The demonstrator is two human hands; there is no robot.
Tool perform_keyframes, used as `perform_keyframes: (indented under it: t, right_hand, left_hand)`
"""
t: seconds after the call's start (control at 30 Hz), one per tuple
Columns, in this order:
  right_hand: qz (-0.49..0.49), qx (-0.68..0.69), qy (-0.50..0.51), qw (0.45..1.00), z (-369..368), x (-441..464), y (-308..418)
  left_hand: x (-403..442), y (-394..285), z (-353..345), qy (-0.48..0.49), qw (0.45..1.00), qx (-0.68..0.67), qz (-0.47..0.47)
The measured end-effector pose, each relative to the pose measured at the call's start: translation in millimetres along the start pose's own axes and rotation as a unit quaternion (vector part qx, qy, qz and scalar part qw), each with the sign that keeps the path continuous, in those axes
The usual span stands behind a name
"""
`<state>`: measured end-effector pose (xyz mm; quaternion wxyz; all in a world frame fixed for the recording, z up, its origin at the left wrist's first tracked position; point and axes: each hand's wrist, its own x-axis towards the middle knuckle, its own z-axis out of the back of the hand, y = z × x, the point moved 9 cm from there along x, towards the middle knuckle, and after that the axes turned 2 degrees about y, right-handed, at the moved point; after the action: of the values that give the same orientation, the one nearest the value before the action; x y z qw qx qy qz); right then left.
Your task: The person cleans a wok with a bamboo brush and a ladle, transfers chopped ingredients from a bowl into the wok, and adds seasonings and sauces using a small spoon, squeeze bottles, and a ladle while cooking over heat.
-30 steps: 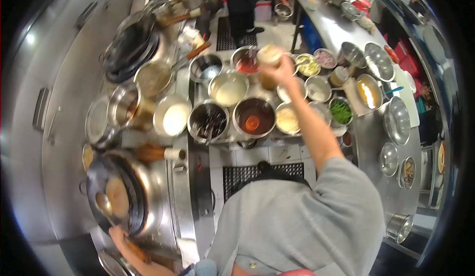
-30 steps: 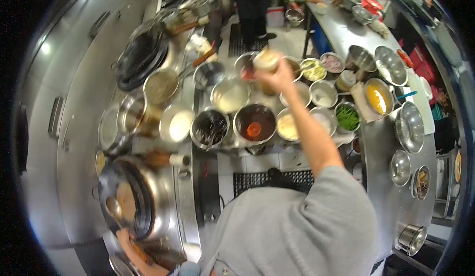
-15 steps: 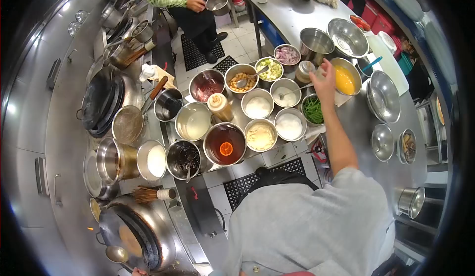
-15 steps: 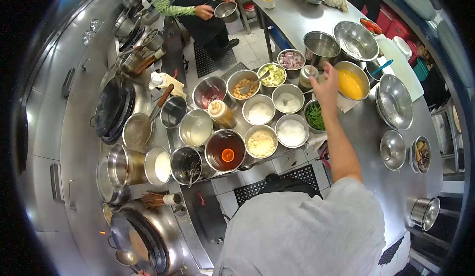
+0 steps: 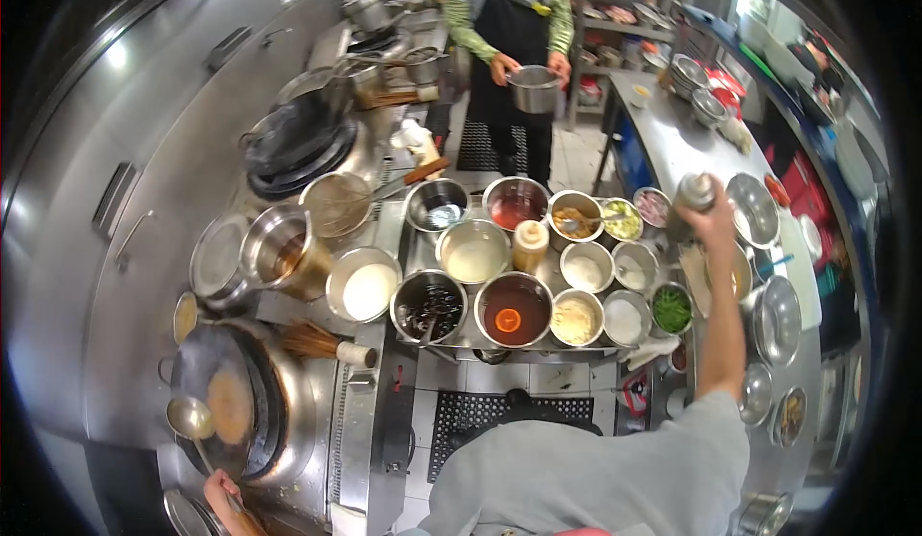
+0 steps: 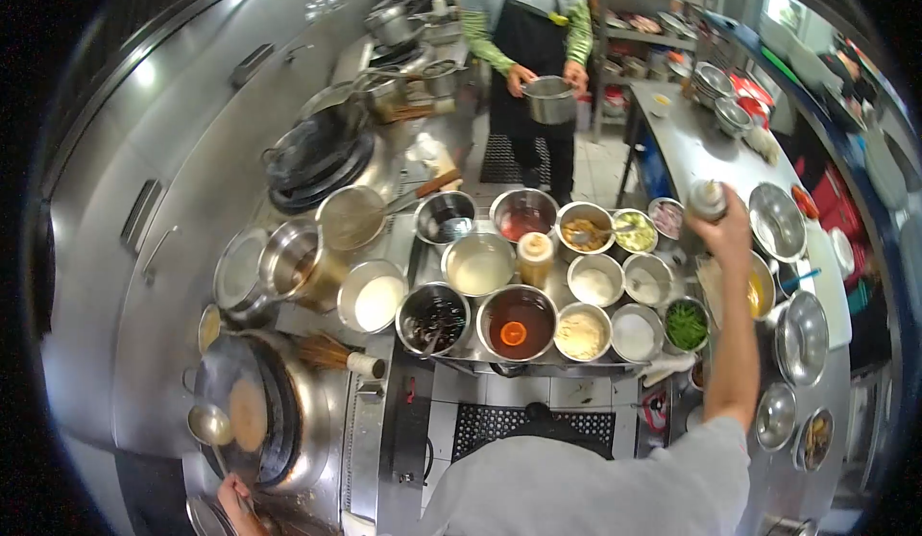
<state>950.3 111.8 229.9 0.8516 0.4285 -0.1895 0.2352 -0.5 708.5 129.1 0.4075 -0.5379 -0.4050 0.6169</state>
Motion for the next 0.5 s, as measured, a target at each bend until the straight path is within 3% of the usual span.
perform_keyframes:
  t: [0.03,0.1,0.2,0.3,0.33,0.37,0.4,0.5]
  right_hand:
    - [-0.008,0.012,0.027,1.0,12.2,10.9,61.0]
    - [0.171,-0.009,-0.006,0.985,29.5,26.4,163.2]
    - [0.234,0.246,0.082,0.937,-11.7,20.8,306.1]
    - [0.272,0.28,0.184,0.902,-110.1,-14.1,373.3]
    - [0.265,0.347,0.234,0.869,-156.1,-32.7,393.3]
    - [0.254,0.375,0.29,0.843,-196.2,-61.8,421.8]
    - [0.242,0.398,0.345,0.815,-235.0,-93.0,451.1]
    - [0.296,0.393,0.442,0.75,-332.7,-185.7,531.4]
  left_hand:
    - [-4.9,1.5,2.6,0.01,0.999,-0.039,0.009]
    - [-20.3,-1.8,-3.5,0.019,0.991,-0.126,0.034]
    - [-25.3,-2.0,-4.7,0.073,0.976,-0.203,0.012]
    - [-51.2,-1.7,-31.2,0.111,0.966,-0.231,0.027]
    - [-61.7,-5.6,-40.7,0.142,0.973,-0.183,-0.015]
    - [-71.9,-3.4,-40.6,0.091,0.982,-0.165,0.004]
    - [-68.2,15.2,-36.1,0.1,0.97,-0.217,0.047]
    - [-94.1,5.7,-53.5,0.147,0.964,-0.22,0.026]
